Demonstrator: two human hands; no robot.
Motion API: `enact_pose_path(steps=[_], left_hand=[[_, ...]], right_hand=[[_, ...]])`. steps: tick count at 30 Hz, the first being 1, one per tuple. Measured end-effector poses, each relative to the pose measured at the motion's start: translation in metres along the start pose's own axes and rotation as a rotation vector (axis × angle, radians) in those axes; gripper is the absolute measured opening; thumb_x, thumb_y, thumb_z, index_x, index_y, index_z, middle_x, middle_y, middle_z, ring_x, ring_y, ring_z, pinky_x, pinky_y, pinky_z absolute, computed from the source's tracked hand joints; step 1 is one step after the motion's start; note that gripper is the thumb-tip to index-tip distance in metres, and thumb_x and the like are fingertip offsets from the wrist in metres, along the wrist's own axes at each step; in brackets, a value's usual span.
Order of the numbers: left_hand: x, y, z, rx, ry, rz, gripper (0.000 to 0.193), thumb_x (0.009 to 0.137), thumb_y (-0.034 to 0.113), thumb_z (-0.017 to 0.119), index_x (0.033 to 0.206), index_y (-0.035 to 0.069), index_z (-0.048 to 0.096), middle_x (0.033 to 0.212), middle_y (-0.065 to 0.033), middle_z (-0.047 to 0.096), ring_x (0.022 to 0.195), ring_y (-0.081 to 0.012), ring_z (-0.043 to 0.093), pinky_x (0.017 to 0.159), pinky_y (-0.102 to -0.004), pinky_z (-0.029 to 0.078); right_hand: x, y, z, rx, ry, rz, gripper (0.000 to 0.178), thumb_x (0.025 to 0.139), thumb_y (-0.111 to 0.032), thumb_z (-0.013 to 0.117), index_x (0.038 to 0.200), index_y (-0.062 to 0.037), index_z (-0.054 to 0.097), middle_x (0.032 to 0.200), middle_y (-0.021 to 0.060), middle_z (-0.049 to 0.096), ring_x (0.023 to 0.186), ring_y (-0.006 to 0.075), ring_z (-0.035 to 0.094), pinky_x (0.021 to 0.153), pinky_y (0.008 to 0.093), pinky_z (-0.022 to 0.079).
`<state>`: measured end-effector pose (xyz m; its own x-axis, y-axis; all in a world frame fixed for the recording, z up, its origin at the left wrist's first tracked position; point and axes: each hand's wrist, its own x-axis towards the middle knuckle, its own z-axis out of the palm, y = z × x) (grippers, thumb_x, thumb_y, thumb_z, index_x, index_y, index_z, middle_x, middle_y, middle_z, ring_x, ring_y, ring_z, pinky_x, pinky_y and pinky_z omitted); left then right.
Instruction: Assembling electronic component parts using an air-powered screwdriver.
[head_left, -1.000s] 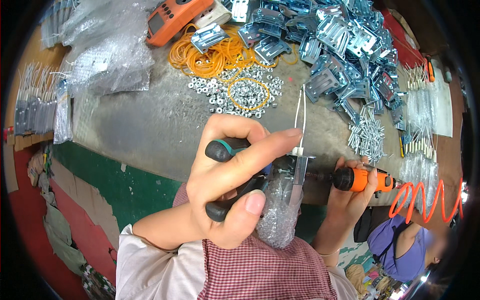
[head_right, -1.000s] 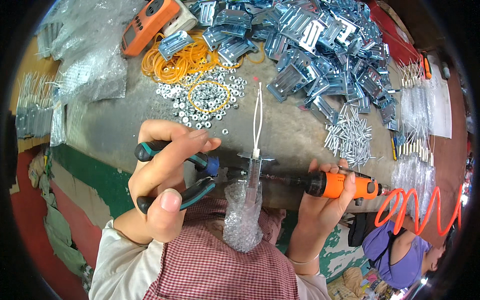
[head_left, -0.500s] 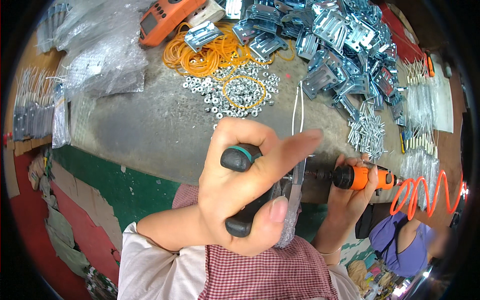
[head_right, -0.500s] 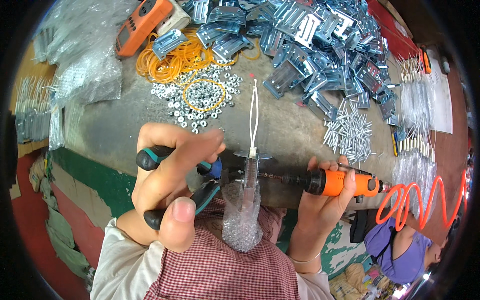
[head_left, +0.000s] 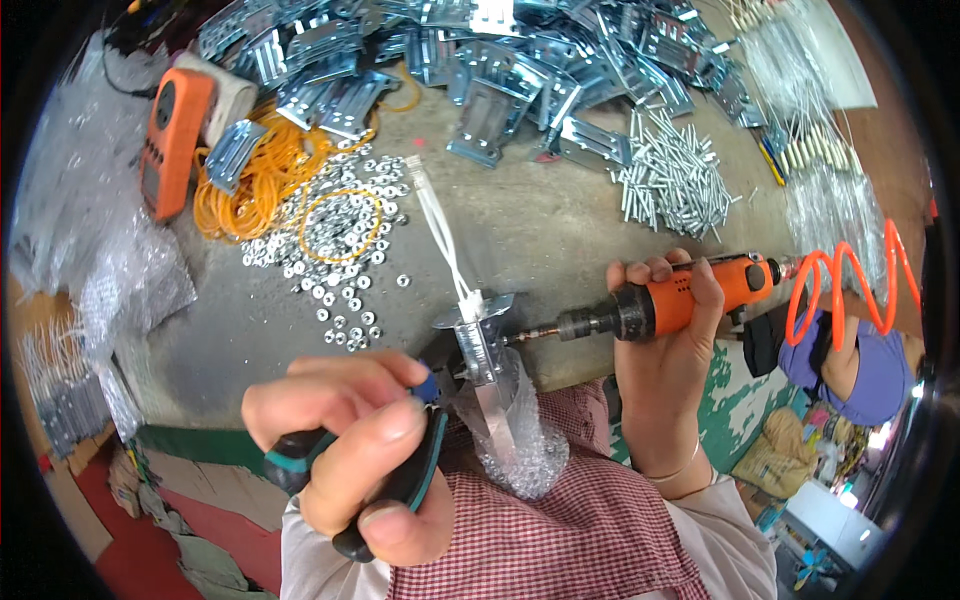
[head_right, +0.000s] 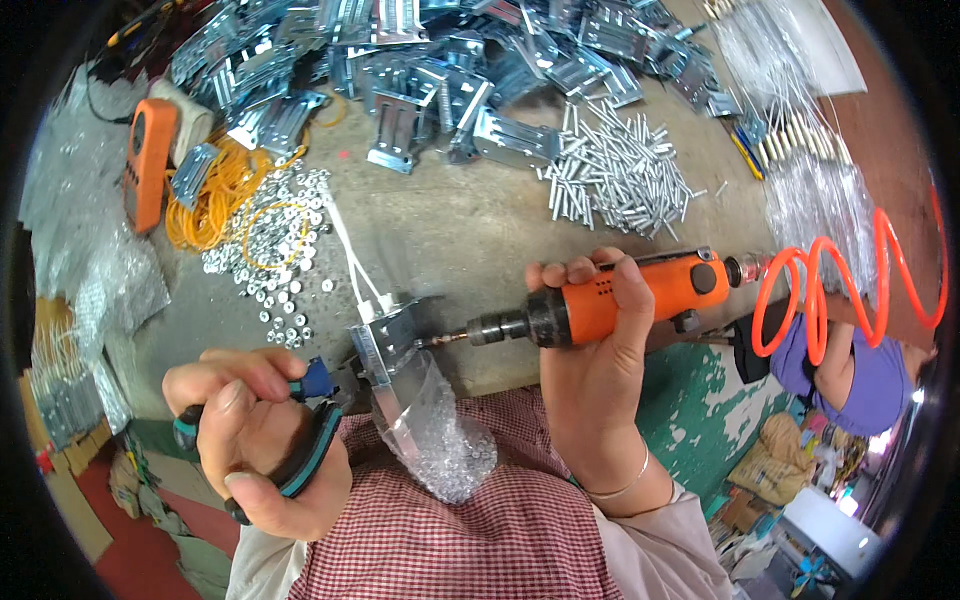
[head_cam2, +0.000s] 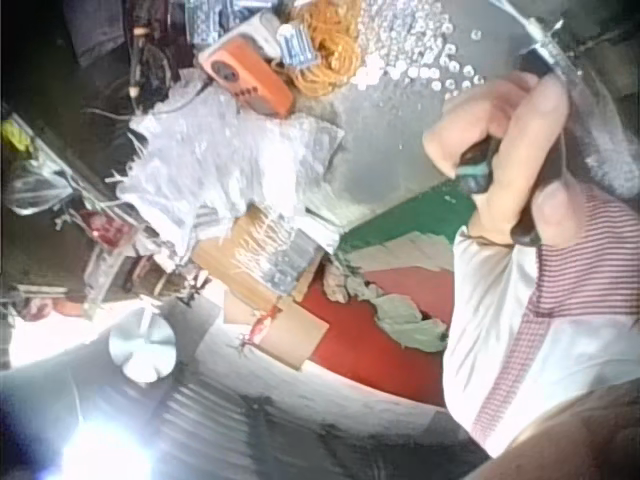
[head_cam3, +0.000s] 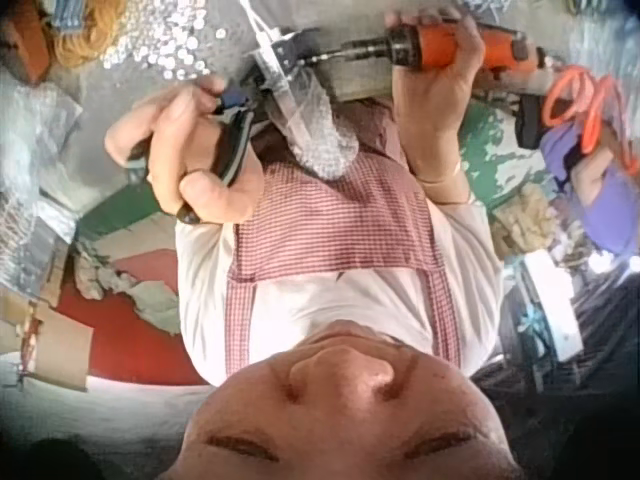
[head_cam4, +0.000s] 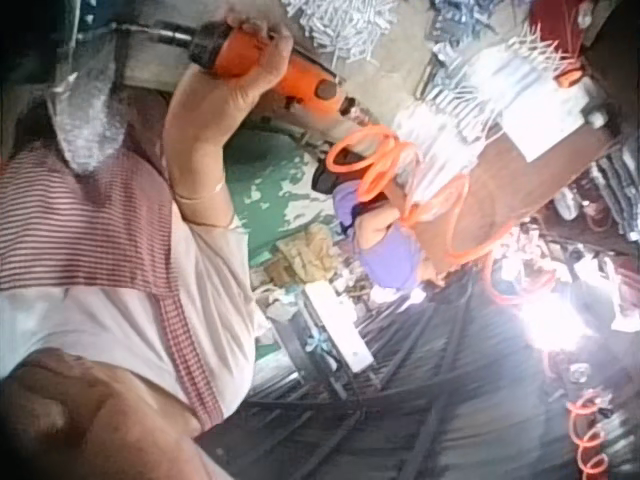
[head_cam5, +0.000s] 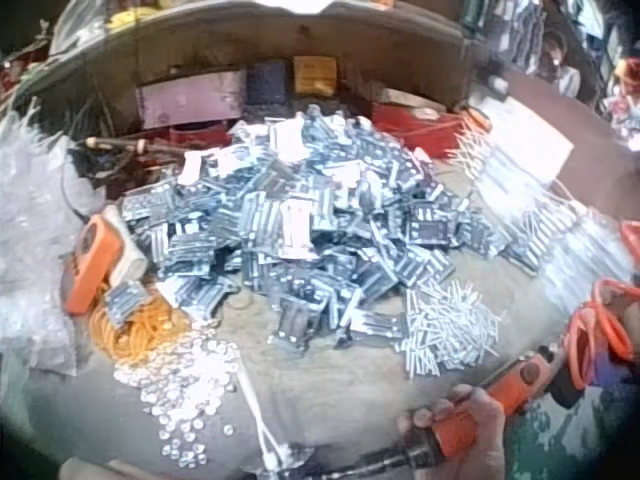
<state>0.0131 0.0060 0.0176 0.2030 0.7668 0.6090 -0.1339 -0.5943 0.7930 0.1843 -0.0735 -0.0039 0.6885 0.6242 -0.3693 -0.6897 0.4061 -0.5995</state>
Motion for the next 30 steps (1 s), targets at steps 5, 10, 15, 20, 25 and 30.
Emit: enact_pose_path(steps=[5,10,15,20,25,30], left_hand=[[0.001,-0.003,0.009,0.146,0.174,0.003,0.036,0.093,0.039,0.040,0.098,0.009,0.059,0.083,-0.0090,0.035,0.058,-0.0150,0.044,0.046,-0.0289,0.051],[-0.002,-0.007,0.004,0.115,0.174,-0.015,0.036,0.091,0.041,0.041,0.104,0.011,0.059,0.086,-0.0102,0.034,0.059,-0.0153,0.042,0.047,-0.0287,0.051],[-0.001,-0.004,-0.004,-0.062,-0.006,-0.079,0.048,0.089,0.037,0.037,0.125,0.010,0.056,0.096,-0.0079,0.036,0.079,-0.0194,0.038,0.067,-0.0331,0.039],[-0.002,0.001,-0.005,-0.056,-0.017,-0.077,0.049,0.089,0.038,0.038,0.126,0.011,0.055,0.097,-0.0072,0.036,0.081,-0.0192,0.038,0.068,-0.0329,0.039],[0.001,-0.008,-0.005,0.070,0.012,-0.057,0.050,0.091,0.048,0.041,0.122,0.010,0.051,0.101,-0.0189,0.042,0.068,-0.0226,0.053,0.059,-0.0352,0.054],[0.011,0.035,-0.058,-0.242,0.092,-0.277,0.046,0.085,0.033,0.053,0.122,0.007,0.045,0.109,-0.0226,0.052,0.082,-0.0269,0.061,0.071,-0.0356,0.052]], right_hand=[[-0.002,0.000,0.004,-0.061,0.008,-0.006,0.030,0.090,-0.030,0.058,0.107,-0.0079,0.046,0.085,0.0027,0.054,0.087,0.0182,0.054,0.099,0.0416,0.034],[-0.001,-0.001,0.001,-0.044,0.003,0.036,0.031,0.089,-0.031,0.057,0.108,-0.0089,0.046,0.086,0.0017,0.055,0.087,0.0178,0.054,0.098,0.0402,0.034],[0.002,0.000,0.003,-0.045,0.003,0.031,0.029,0.089,-0.031,0.057,0.105,-0.0096,0.047,0.085,0.0014,0.055,0.087,0.0179,0.054,0.097,0.0402,0.035],[-0.002,-0.002,0.005,-0.060,-0.007,0.021,0.030,0.089,-0.033,0.057,0.105,-0.0098,0.046,0.086,0.0009,0.055,0.086,0.0176,0.054,0.097,0.0407,0.035],[0.002,0.002,0.007,-0.092,0.050,0.043,0.034,0.090,-0.031,0.056,0.113,-0.0087,0.045,0.086,0.0003,0.055,0.087,0.0169,0.054,0.101,0.0434,0.033],[-0.003,-0.005,0.003,-0.060,0.039,0.007,0.035,0.090,-0.030,0.058,0.114,-0.0076,0.045,0.086,0.0012,0.056,0.088,0.0175,0.055,0.101,0.0436,0.034]])
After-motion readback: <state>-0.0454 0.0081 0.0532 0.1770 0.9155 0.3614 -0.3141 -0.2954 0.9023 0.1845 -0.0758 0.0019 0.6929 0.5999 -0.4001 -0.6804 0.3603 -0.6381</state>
